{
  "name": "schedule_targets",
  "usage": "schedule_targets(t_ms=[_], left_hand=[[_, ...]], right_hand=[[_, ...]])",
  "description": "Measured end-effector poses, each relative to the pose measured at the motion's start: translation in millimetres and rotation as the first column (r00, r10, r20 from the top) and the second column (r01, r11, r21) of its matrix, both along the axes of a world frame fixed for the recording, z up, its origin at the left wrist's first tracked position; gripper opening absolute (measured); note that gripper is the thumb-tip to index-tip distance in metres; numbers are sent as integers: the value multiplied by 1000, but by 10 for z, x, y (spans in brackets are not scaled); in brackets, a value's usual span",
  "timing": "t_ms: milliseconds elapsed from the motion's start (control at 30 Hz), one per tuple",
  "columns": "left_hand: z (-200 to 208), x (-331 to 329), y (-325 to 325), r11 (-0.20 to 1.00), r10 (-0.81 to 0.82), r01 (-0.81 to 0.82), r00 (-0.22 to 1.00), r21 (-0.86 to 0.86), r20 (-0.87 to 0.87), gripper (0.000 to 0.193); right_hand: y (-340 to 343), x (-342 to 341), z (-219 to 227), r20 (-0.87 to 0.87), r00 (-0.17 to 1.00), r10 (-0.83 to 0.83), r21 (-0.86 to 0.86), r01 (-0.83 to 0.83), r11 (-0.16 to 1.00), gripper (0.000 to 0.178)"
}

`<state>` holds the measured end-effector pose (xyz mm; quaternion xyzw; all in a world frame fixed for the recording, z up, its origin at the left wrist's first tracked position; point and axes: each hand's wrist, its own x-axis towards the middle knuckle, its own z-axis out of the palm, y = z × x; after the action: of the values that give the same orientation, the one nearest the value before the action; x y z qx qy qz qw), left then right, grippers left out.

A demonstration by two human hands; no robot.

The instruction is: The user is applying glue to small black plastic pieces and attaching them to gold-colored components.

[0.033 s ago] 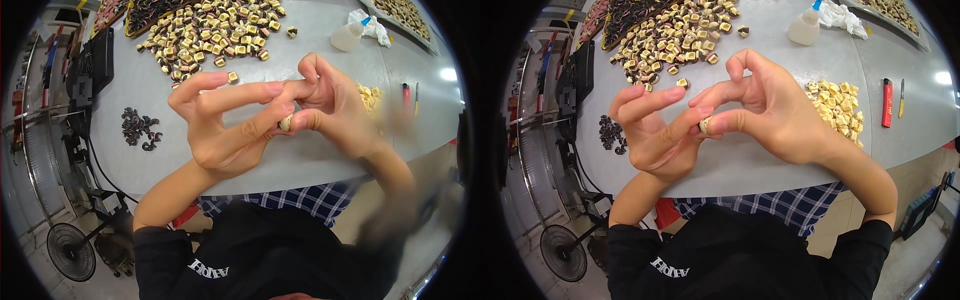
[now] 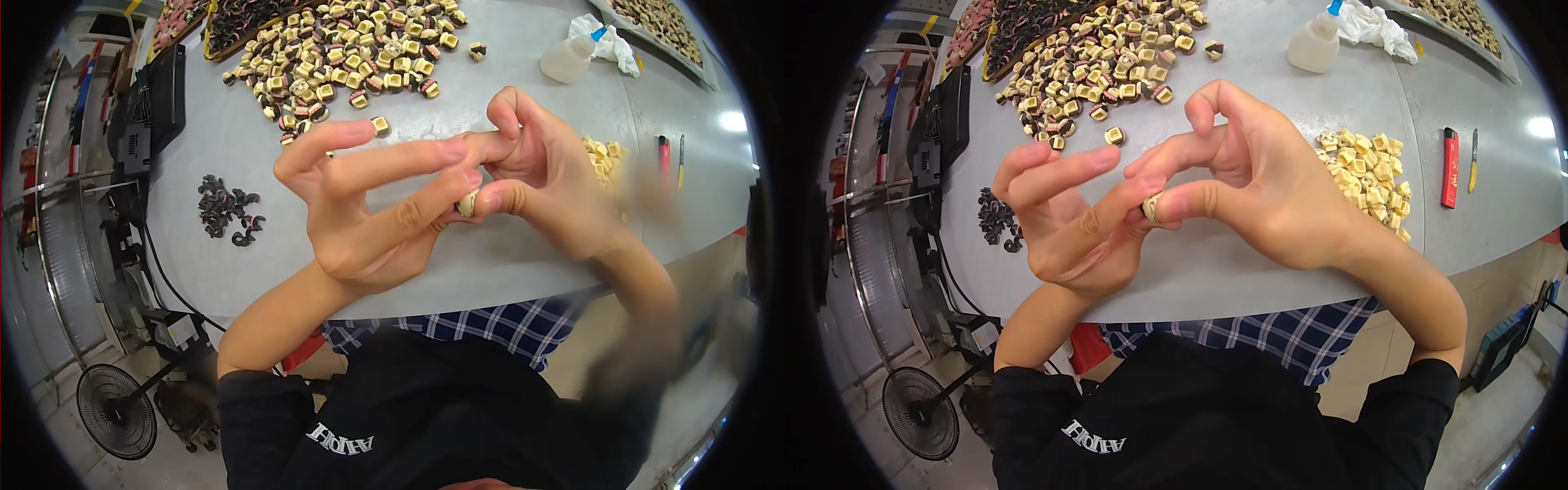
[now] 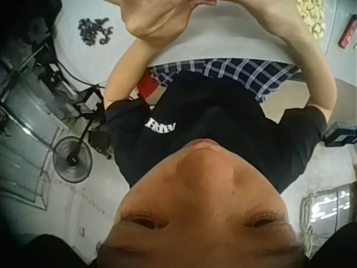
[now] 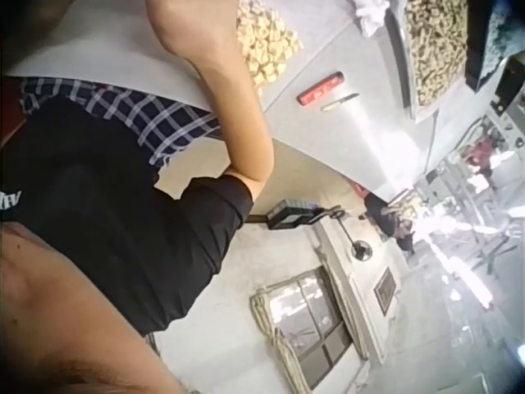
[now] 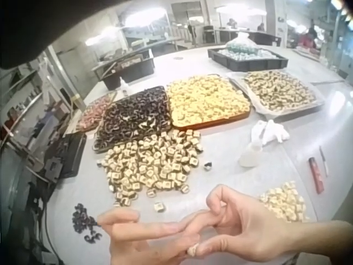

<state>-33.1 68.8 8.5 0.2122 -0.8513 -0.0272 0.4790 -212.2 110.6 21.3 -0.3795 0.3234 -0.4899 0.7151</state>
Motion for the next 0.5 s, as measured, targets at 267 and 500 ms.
schedule_targets(t_ms=[267, 500], left_hand=[[-40, 23, 38, 999, -18, 21, 998, -45, 62, 24], [-20, -13, -79, 991, 6, -4, 1000, 134, -12, 27]], right_hand=[[14, 16, -97, -8, 1000, -3, -38, 3, 999, 47], [-63, -26, -36, -162, 981, -105, -129, 85, 988, 32]])
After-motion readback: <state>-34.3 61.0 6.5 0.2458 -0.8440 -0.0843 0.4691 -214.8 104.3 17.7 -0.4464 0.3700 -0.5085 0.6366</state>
